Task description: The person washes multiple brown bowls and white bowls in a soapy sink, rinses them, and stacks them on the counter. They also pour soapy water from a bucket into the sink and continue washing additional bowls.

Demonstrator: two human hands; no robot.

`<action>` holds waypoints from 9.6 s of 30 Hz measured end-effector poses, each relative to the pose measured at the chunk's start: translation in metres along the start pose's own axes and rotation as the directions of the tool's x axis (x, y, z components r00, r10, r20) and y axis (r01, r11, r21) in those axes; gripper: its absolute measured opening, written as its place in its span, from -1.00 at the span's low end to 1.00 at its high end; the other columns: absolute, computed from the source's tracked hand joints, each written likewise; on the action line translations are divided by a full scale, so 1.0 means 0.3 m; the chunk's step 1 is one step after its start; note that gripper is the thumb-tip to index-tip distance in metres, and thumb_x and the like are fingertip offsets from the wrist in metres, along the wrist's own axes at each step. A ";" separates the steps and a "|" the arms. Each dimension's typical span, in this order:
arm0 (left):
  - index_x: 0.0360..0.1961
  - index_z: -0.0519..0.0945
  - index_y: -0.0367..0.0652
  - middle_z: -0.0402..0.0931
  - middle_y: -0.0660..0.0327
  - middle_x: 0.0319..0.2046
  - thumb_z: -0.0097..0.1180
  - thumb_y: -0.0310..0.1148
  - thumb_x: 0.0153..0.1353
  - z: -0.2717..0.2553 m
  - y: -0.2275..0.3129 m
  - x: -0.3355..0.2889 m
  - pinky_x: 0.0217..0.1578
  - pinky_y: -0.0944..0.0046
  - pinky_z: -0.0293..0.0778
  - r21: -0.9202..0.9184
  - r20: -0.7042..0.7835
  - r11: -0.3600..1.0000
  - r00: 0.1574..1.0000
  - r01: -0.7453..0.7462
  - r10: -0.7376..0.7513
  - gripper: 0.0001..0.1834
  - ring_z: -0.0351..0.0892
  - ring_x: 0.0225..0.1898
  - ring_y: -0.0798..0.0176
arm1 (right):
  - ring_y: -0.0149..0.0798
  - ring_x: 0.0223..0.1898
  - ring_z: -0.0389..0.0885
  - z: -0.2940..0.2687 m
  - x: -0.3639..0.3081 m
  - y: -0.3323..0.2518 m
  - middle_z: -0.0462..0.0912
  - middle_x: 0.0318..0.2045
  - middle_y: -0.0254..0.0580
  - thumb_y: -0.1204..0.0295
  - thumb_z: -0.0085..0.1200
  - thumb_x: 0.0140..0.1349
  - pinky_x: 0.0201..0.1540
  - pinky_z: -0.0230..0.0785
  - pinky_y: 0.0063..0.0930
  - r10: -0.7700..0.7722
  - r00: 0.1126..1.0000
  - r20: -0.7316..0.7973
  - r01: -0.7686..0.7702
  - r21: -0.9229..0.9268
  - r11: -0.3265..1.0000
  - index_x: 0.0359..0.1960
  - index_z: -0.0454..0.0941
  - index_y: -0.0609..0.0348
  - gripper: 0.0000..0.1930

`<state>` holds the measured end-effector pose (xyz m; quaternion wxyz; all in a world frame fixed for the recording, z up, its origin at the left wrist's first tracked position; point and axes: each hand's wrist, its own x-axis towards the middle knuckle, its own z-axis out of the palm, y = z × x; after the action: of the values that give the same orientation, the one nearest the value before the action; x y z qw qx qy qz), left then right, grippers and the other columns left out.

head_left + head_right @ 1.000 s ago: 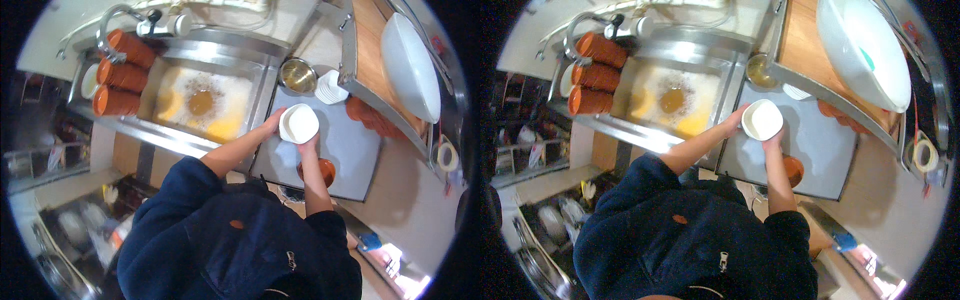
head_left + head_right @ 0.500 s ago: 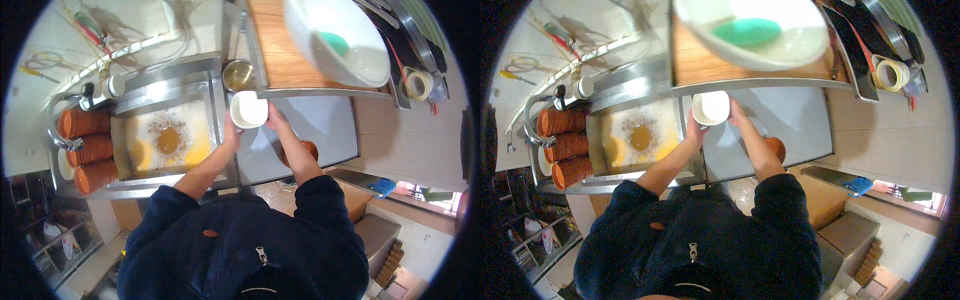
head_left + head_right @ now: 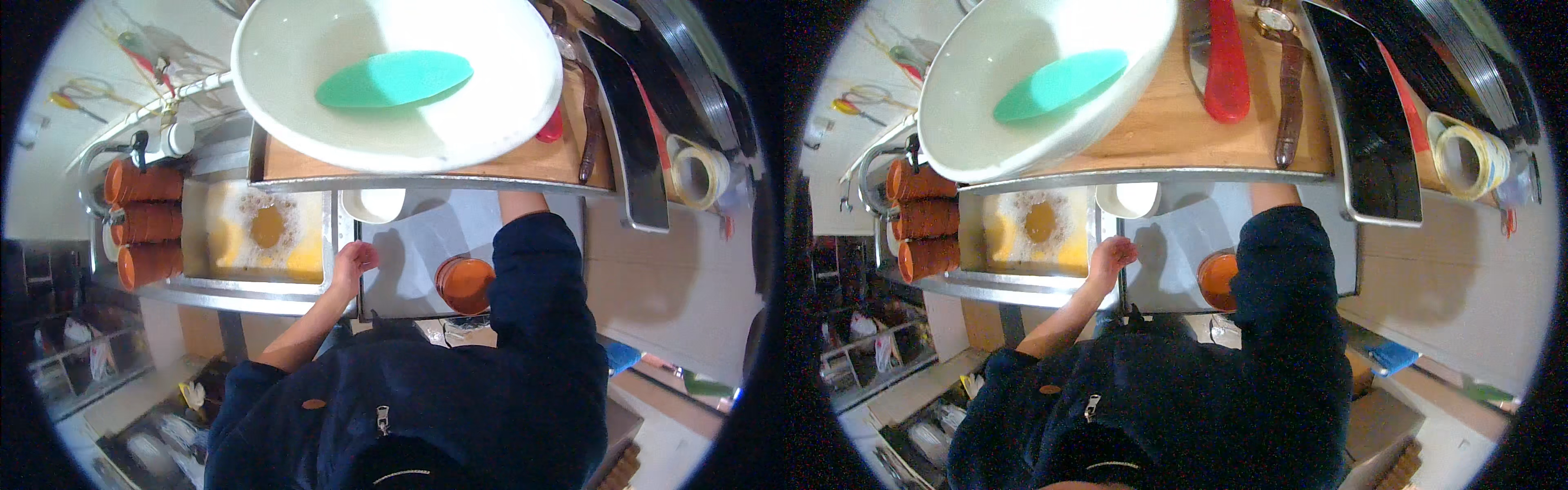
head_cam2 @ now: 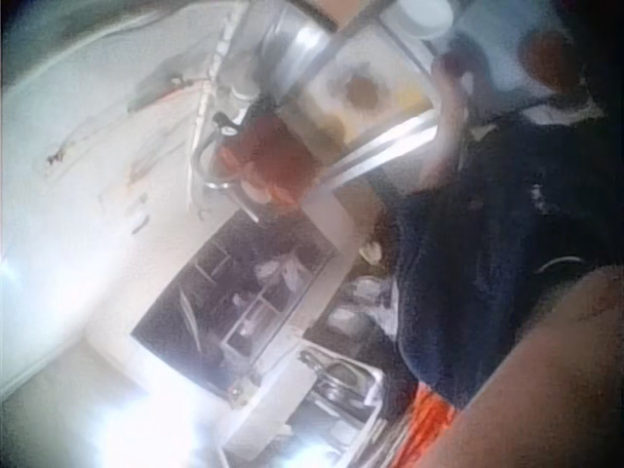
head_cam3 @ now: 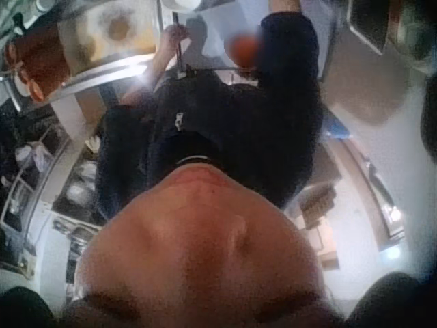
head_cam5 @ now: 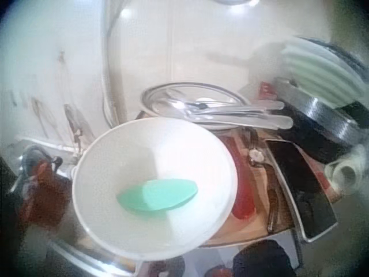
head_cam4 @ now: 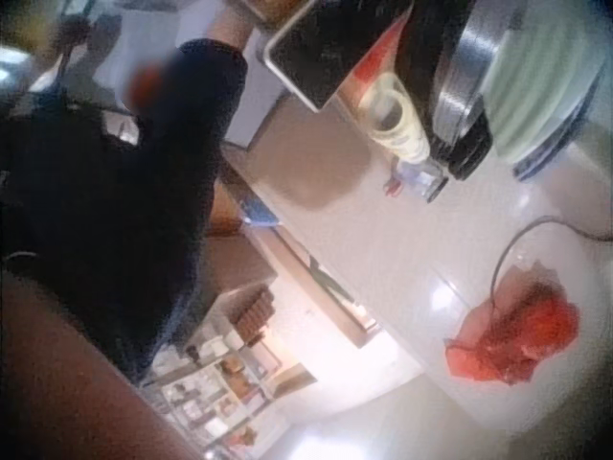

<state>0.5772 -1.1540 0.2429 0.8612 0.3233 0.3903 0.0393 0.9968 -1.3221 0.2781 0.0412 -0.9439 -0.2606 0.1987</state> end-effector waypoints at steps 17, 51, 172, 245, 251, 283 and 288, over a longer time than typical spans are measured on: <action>0.09 0.22 -0.40 0.22 -0.17 0.06 -0.16 -0.29 0.22 0.047 -0.031 -0.108 0.04 -0.01 0.38 -0.099 0.146 0.893 0.894 0.439 -0.423 -0.52 0.37 0.00 -0.15 | -0.22 -0.19 0.56 0.218 -0.498 -0.317 0.56 -0.20 -0.13 0.70 -0.13 -0.07 -0.39 0.51 -0.32 -0.403 0.834 0.378 0.133 0.571 0.810 0.09 0.38 0.03 -0.42; -0.31 0.44 -0.21 0.53 -0.09 -0.46 -0.02 -0.21 0.18 0.458 -0.121 -0.198 -0.33 -0.10 0.41 0.770 0.621 -0.279 0.774 -0.573 0.124 -0.74 0.53 -0.35 -0.19 | -0.36 -0.30 0.52 0.513 -1.307 -0.024 0.52 -0.26 -0.19 0.02 -0.15 0.29 -0.18 0.35 -0.47 0.221 0.944 0.244 -0.221 0.967 -0.126 0.10 0.24 0.24 -0.45; -0.09 0.35 -0.19 0.54 -0.07 -0.55 -0.12 -0.39 0.19 0.470 -0.305 -0.070 -0.49 -0.03 0.49 0.821 0.506 -0.354 0.858 -0.448 0.088 -0.74 0.57 -0.47 -0.13 | -0.26 -0.20 0.57 0.641 -1.457 0.122 0.59 -0.25 -0.09 0.24 -0.10 0.31 -0.08 0.42 -0.39 0.392 0.898 0.197 -0.146 0.977 -0.157 -0.03 0.37 0.24 -0.66; 0.05 0.41 -0.23 0.52 0.15 -0.20 0.00 -0.42 0.14 0.071 0.166 -0.245 -0.24 0.28 0.50 0.274 0.416 0.955 0.909 -0.110 -0.015 -0.59 0.52 -0.21 0.27 | -0.29 -0.22 0.56 0.676 -1.473 -0.005 0.57 -0.25 -0.14 0.33 -0.04 0.26 -0.12 0.40 -0.46 0.335 0.898 0.284 -0.274 0.959 -0.078 -0.06 0.40 0.25 -0.70; -0.45 0.34 -0.30 0.14 0.30 -0.77 -0.25 -0.29 0.26 -0.395 0.370 -0.182 -0.83 0.45 0.05 -0.899 0.284 0.316 0.952 0.305 -0.111 -0.72 0.08 -0.84 0.44 | -0.29 -0.20 0.58 0.699 -1.446 -0.065 0.59 -0.25 -0.14 0.32 -0.10 0.31 -0.09 0.41 -0.45 0.240 0.929 0.283 -0.285 0.958 -0.027 -0.05 0.40 0.22 -0.73; 0.00 0.37 -0.20 0.49 0.10 -0.61 0.07 -0.29 0.16 0.883 -0.049 0.586 -0.80 0.30 0.31 0.609 -0.018 0.729 0.913 -0.314 0.409 -0.60 0.43 -0.75 0.31 | -0.25 -0.19 0.57 0.808 -1.631 0.300 0.60 -0.24 -0.11 0.27 -0.08 0.28 -0.08 0.38 -0.41 0.485 0.799 0.355 -0.247 0.930 -0.274 -0.03 0.39 0.24 -0.66; -0.02 0.35 -0.14 0.52 -0.08 -0.20 -0.08 0.07 0.19 0.618 -0.297 0.238 -0.14 -0.08 0.41 0.920 0.362 -0.219 0.917 -0.324 0.167 -0.47 0.49 -0.09 -0.11 | -0.26 -0.19 0.57 0.797 -1.627 0.302 0.60 -0.24 -0.13 0.27 -0.08 0.28 -0.08 0.38 -0.41 0.487 0.803 0.345 -0.258 0.937 -0.237 -0.04 0.40 0.22 -0.68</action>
<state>0.7396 -1.2989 0.2347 0.3045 0.9308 0.1644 -0.1173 0.5618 -1.6545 0.2149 0.6701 -0.6431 0.2746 0.2490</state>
